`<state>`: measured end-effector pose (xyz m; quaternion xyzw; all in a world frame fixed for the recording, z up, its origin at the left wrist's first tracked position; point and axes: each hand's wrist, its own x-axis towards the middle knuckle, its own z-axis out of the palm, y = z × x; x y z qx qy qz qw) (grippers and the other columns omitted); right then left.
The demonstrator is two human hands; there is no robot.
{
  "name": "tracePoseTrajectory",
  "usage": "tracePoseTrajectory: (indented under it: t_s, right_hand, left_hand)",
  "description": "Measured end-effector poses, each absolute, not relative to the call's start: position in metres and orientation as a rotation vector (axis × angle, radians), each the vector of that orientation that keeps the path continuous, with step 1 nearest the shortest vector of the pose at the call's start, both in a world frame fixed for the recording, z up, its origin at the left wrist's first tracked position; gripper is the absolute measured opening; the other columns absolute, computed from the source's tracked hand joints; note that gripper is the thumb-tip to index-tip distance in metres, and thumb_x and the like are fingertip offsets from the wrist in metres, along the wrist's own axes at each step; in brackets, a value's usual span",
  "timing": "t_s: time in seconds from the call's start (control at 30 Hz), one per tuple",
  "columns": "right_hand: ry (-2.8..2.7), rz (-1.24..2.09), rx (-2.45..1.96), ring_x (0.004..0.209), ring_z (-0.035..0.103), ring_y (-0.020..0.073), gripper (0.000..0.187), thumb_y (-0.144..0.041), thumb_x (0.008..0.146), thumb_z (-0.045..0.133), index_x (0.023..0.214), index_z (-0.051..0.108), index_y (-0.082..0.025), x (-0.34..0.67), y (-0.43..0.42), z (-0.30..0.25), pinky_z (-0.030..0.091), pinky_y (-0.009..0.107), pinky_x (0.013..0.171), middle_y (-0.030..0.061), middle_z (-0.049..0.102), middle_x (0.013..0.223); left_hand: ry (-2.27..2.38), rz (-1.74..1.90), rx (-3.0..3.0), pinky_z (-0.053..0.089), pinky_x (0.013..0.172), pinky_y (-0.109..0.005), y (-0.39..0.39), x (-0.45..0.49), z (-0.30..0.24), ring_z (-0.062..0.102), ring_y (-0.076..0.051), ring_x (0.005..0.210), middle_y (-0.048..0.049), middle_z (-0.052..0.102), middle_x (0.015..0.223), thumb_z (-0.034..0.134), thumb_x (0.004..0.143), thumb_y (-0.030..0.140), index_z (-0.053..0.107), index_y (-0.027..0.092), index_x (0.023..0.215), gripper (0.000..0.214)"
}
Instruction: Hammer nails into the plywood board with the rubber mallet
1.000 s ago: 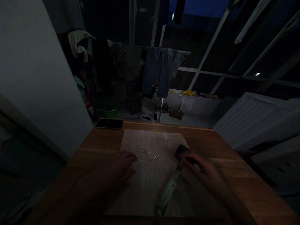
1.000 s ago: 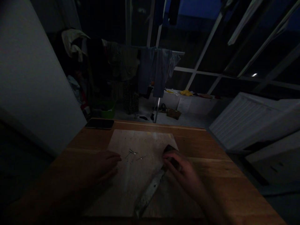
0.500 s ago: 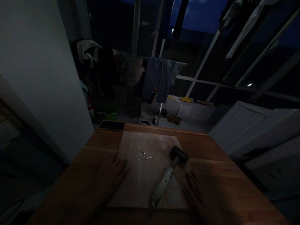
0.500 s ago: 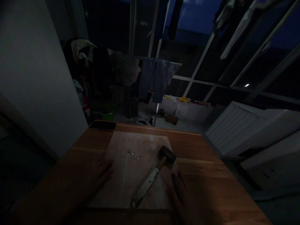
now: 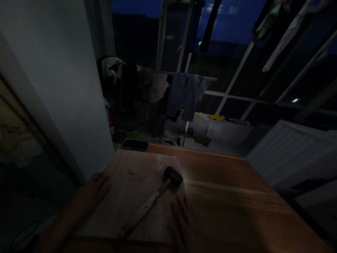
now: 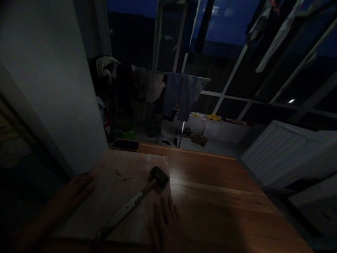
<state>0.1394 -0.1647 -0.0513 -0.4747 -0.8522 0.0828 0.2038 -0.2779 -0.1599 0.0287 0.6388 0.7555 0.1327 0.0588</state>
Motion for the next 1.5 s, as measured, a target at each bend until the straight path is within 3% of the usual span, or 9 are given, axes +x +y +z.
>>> tracePoseTrajectory:
  t_s: [0.2, 0.5, 0.67, 0.8, 0.93, 1.13, 1.23, 1.37, 1.5]
  right_hand:
    - [-2.448, 0.047, -1.295, 0.148, 0.040, 0.0386, 0.053, -0.039, 0.103, 0.053, 0.155, 0.046, -0.037, 0.137, -0.164, -0.034, 0.049, 0.064, 0.110, 0.0063, 0.039, 0.163]
    - [-2.345, 0.329, -1.481, 0.151, 0.038, 0.0338, 0.048, -0.036, 0.103, 0.046, 0.149, 0.057, -0.030, 0.212, -0.162, -0.014, 0.044, 0.059, 0.117, 0.0054, 0.042, 0.163]
    - [-2.217, 0.309, -1.563, 0.139, 0.055, 0.0331, 0.042, -0.031, 0.099, 0.048, 0.136, 0.069, -0.030, 0.268, -0.161, -0.003, 0.045, 0.058, 0.116, 0.0071, 0.062, 0.148]
    - [-2.052, 0.304, -1.613, 0.131, 0.061, 0.0346, 0.040, -0.039, 0.096, 0.055, 0.132, 0.069, -0.030, 0.266, -0.158, 0.005, 0.048, 0.054, 0.113, 0.0109, 0.068, 0.138]
    - [-1.933, 0.429, -1.655, 0.123, 0.067, 0.0313, 0.049, -0.048, 0.100, 0.047, 0.143, 0.060, -0.028, 0.226, -0.139, 0.015, 0.054, 0.045, 0.104, 0.0112, 0.072, 0.132]
    - [-1.879, 0.683, -1.697, 0.079, 0.075, 0.0286, 0.036, -0.046, 0.096, 0.045, 0.098, 0.071, -0.022, 0.200, -0.114, 0.029, 0.056, 0.038, 0.078, 0.0107, 0.079, 0.087]
    - [-1.708, 0.702, -1.657, 0.086, 0.074, 0.0291, 0.027, -0.046, 0.089, 0.051, 0.095, 0.065, -0.023, 0.216, -0.115, 0.022, 0.056, 0.039, 0.080, 0.0094, 0.077, 0.092]
    - [-1.453, 0.838, -1.526, 0.090, 0.074, 0.0277, 0.033, -0.044, 0.084, 0.053, 0.111, 0.053, -0.025, 0.244, -0.121, 0.010, 0.059, 0.038, 0.075, 0.0075, 0.074, 0.100]
    - [-1.457, 0.689, -1.526, 0.108, 0.071, 0.0289, 0.043, -0.043, 0.084, 0.055, 0.122, 0.047, -0.025, 0.261, -0.120, 0.013, 0.057, 0.041, 0.091, 0.0127, 0.071, 0.119]
  left_hand:
    - [2.327, 0.303, 1.971, 0.053, 0.102, -0.045, -0.153, -0.257, 0.028, 0.068, -0.030, 0.117, -0.0149, 0.059, 0.146, 0.035, 0.100, 0.042, 0.063, 0.017, 0.136, 0.052]
    - [2.317, 0.190, 2.259, 0.051, 0.097, -0.051, -0.150, -0.167, 0.040, 0.067, -0.034, 0.113, -0.0189, 0.060, 0.142, 0.041, 0.102, 0.033, 0.065, 0.018, 0.129, 0.039]
    - [2.056, 0.132, 2.349, 0.053, 0.093, -0.048, -0.143, -0.124, 0.044, 0.069, -0.031, 0.105, -0.0169, 0.066, 0.132, 0.041, 0.102, 0.033, 0.065, 0.020, 0.130, 0.039]
    - [2.040, 0.207, 2.459, 0.042, 0.109, -0.057, -0.121, -0.106, 0.035, 0.057, -0.038, 0.130, -0.0208, 0.062, 0.141, 0.046, 0.102, 0.041, 0.067, 0.016, 0.131, 0.044]
    - [1.718, 0.294, 2.578, 0.031, 0.121, -0.056, -0.093, -0.077, 0.023, 0.034, -0.036, 0.152, -0.0194, 0.038, 0.164, 0.047, 0.102, 0.053, 0.051, 0.018, 0.151, 0.060]
    - [1.245, 0.347, 2.690, 0.023, 0.127, -0.052, -0.076, -0.013, 0.004, 0.021, -0.032, 0.158, -0.0200, 0.030, 0.167, 0.038, 0.106, 0.053, 0.038, 0.015, 0.158, 0.064]
    - [1.026, 0.392, 2.731, 0.024, 0.128, -0.048, -0.079, 0.019, 0.004, 0.023, -0.030, 0.157, -0.0203, 0.033, 0.166, 0.036, 0.107, 0.050, 0.037, 0.011, 0.157, 0.064]
    - [0.787, 0.476, 2.673, 0.029, 0.127, -0.044, -0.077, 0.048, 0.017, 0.032, -0.028, 0.154, -0.0177, 0.041, 0.162, 0.039, 0.107, 0.040, 0.041, 0.011, 0.154, 0.056]
    - [0.792, 0.671, 2.492, 0.046, 0.113, -0.036, -0.056, 0.053, 0.024, 0.055, -0.021, 0.132, -0.0128, 0.059, 0.141, 0.049, 0.099, 0.019, 0.055, 0.015, 0.139, 0.041]
